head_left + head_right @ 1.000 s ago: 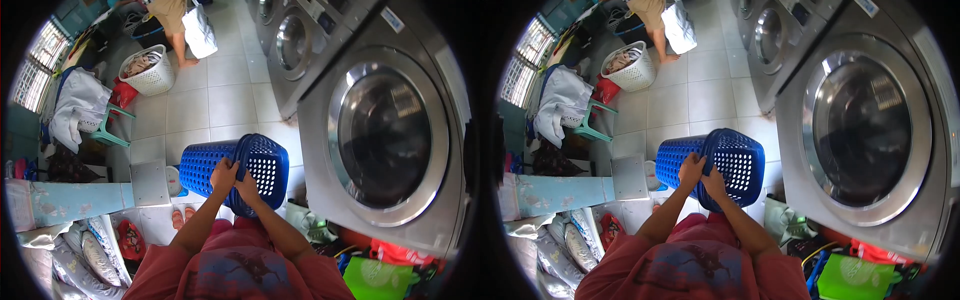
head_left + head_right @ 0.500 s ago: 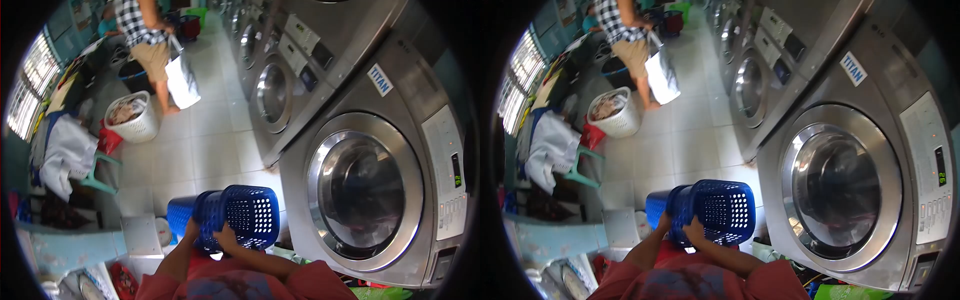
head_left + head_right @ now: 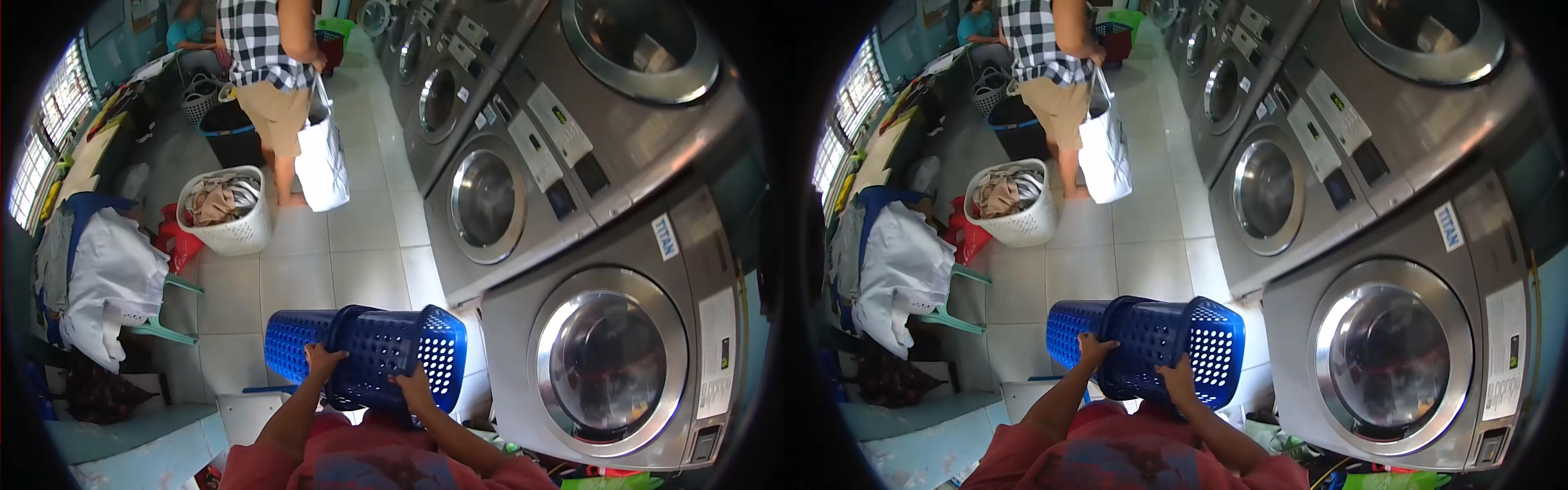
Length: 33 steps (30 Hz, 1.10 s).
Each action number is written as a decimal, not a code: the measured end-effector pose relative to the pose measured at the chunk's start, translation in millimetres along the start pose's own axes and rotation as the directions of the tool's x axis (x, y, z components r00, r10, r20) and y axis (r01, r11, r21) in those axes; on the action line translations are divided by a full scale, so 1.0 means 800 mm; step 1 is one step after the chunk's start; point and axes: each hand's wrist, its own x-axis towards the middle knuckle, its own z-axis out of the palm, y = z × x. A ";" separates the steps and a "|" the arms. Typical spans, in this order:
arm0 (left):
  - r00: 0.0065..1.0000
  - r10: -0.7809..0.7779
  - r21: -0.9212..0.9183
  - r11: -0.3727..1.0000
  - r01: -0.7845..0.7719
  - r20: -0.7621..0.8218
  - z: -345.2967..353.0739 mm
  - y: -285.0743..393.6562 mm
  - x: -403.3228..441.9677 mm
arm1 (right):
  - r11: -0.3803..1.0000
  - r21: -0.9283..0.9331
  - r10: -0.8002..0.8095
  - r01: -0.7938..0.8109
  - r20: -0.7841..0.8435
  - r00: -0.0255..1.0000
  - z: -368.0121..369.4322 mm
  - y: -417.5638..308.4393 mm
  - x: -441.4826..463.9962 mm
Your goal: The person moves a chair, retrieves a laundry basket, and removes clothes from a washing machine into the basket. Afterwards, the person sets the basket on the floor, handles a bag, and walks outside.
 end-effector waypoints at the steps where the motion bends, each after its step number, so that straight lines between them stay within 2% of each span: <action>1: 1.000 0.002 0.040 0.999 -0.003 0.011 -0.014 0.018 0.009 | 1.000 -0.008 -0.013 0.013 -0.008 1.000 0.000 -0.013 0.005; 3: 0.999 0.024 0.008 1.000 -0.024 -0.023 -0.036 0.018 0.045 | 0.993 0.118 0.019 -0.007 -0.101 0.995 -0.004 -0.040 0.008; 4: 0.997 0.023 -0.011 1.000 -0.024 -0.072 -0.051 0.011 0.066 | 0.993 0.121 0.007 0.006 -0.111 0.994 -0.004 -0.048 0.010; 6: 0.991 0.071 0.039 0.997 -0.067 -0.113 -0.079 -0.004 0.109 | 0.969 0.249 0.029 -0.012 -0.065 0.997 -0.003 -0.060 0.020; 8: 0.966 0.191 0.119 0.978 -0.173 -0.172 -0.097 -0.039 0.156 | 0.978 0.209 -0.015 0.030 -0.073 0.997 -0.010 -0.074 0.043; 10: 0.922 0.183 0.146 0.979 -0.141 -0.342 -0.112 -0.062 0.189 | 0.995 0.082 -0.040 0.048 -0.103 0.994 -0.027 -0.082 0.056; 11: 0.920 0.181 0.142 0.980 -0.139 -0.347 -0.124 -0.076 0.202 | 0.961 0.275 -0.021 0.033 -0.046 0.999 -0.025 -0.109 0.060; 12: 0.933 0.159 0.190 0.976 -0.101 -0.322 -0.146 -0.083 0.218 | 0.980 0.195 -0.038 0.050 -0.065 0.997 -0.026 -0.132 0.064; 13: 0.948 0.133 0.238 0.969 -0.064 -0.289 -0.158 -0.088 0.232 | 0.970 0.241 -0.020 0.029 -0.039 0.999 -0.024 -0.158 0.066; 15: 0.960 -0.089 0.217 0.965 0.149 -0.266 -0.206 -0.052 0.223 | 0.963 0.270 0.007 -0.001 -0.021 1.000 -0.017 -0.205 0.064; 17: 0.935 -0.190 0.224 0.939 0.262 -0.298 -0.230 -0.078 0.245 | 0.965 0.260 0.028 -0.021 -0.021 0.999 -0.008 -0.236 0.070; 18: 0.929 -0.197 0.203 0.942 0.268 -0.312 -0.243 -0.099 0.255 | 0.967 0.252 0.025 -0.018 -0.023 0.999 -0.004 -0.244 0.075; 21: 0.889 -0.217 0.159 0.940 0.301 -0.403 -0.279 -0.169 0.281 | 0.998 0.041 -0.053 0.055 -0.047 0.998 0.002 -0.260 0.091; 22: 0.873 -0.291 0.098 0.930 0.354 -0.392 -0.290 -0.196 0.290 | 0.998 0.035 -0.047 0.049 -0.064 0.997 0.003 -0.262 0.096; 24: 0.837 -0.418 -0.046 0.901 0.431 -0.353 -0.308 -0.263 0.309 | 0.991 -0.130 -0.033 0.021 -0.093 0.995 0.011 -0.265 0.101; 25: 0.822 -0.441 -0.122 0.896 0.427 -0.360 -0.313 -0.288 0.316 | 0.990 -0.143 -0.025 0.009 -0.107 0.994 0.024 -0.270 0.103; 27: 0.780 -0.505 -0.332 0.856 0.396 -0.370 -0.331 -0.287 0.308 | 0.989 -0.147 -0.029 0.017 -0.081 0.996 0.053 -0.282 0.113; 29: 0.803 -0.503 -0.555 0.786 0.272 -0.320 -0.320 -0.380 0.329 | 0.986 -0.166 0.001 -0.011 -0.062 0.998 0.067 -0.276 0.131; 30: 0.812 -0.503 -0.550 0.784 0.286 -0.295 -0.312 -0.411 0.335 | 0.984 -0.175 0.013 -0.028 -0.086 0.996 0.073 -0.268 0.142; 32: 0.866 -0.491 -0.702 0.651 0.289 -0.098 -0.315 -0.435 0.324 | 0.984 -0.171 0.050 -0.054 -0.025 0.998 0.093 -0.262 0.161; 33: 0.865 -0.495 -0.702 0.643 0.306 -0.077 -0.307 -0.455 0.335 | 0.972 -0.234 0.020 -0.026 -0.028 0.999 0.101 -0.254 0.172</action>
